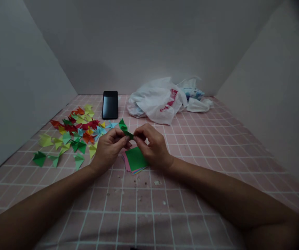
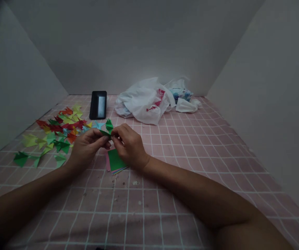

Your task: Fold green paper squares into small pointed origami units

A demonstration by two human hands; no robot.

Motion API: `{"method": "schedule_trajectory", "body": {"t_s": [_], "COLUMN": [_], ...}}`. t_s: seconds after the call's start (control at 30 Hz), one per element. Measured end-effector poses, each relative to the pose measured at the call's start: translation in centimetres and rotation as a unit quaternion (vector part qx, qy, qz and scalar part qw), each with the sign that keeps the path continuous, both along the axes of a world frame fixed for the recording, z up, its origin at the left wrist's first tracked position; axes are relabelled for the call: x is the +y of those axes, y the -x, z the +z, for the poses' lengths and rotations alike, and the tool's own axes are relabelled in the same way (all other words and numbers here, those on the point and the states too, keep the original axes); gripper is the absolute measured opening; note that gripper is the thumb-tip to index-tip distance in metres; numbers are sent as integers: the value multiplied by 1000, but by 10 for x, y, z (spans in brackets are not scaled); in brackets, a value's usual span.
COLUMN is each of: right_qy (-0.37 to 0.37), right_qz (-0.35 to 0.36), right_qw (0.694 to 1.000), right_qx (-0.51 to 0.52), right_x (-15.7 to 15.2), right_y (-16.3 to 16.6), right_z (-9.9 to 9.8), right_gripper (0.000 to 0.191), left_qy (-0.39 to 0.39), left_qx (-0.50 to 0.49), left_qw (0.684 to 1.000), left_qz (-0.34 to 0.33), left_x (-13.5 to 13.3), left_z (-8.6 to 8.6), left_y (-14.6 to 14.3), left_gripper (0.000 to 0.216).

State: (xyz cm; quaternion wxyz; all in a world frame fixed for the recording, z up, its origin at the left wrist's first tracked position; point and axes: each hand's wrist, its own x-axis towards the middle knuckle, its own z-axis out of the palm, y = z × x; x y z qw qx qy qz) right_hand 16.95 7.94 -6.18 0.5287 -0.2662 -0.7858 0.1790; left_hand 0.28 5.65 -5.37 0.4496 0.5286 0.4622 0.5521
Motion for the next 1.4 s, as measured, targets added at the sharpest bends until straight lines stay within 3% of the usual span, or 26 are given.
{"method": "schedule_trajectory", "body": {"t_s": [0.27, 0.53, 0.63, 0.77, 0.87, 1.0, 1.17, 1.3, 1.4], "right_qy": [-63, -35, 6, 27, 33, 43, 91, 223, 323], "right_qz": [-5, 51, 59, 75, 82, 83, 97, 129, 165], "right_qw": [998, 998, 997, 996, 995, 995, 989, 962, 923], "right_qx": [-16, 15, 46, 49, 41, 38, 59, 89, 128], "right_x": [-1, -3, -2, -2, -3, -3, -3, -2, -1], "right_y": [-1, -2, -1, -1, -1, -1, 1, 1, 1], "right_z": [1, 3, 4, 4, 4, 4, 3, 3, 3], "right_gripper": [12, 11, 6, 7, 8, 6, 4, 4, 12], "left_qy": [-51, -185, -269, -375, -411, -424, -387, -243, -145], "left_qx": [-16, 13, 98, 225, 273, 298, 282, 173, 71], "left_qw": [999, 983, 958, 898, 868, 854, 877, 954, 987], "left_qz": [3, -7, 9, 42, 49, 52, 38, 7, 0], "left_x": [-1, -1, 1, 3, 3, 2, 0, -1, -1], "left_z": [-2, -2, -3, -4, -3, 0, 3, 1, 0], "left_y": [1, 3, 8, 16, 18, 17, 14, 8, 5], "left_gripper": [14, 7, 10, 18, 22, 21, 12, 6, 13]}}
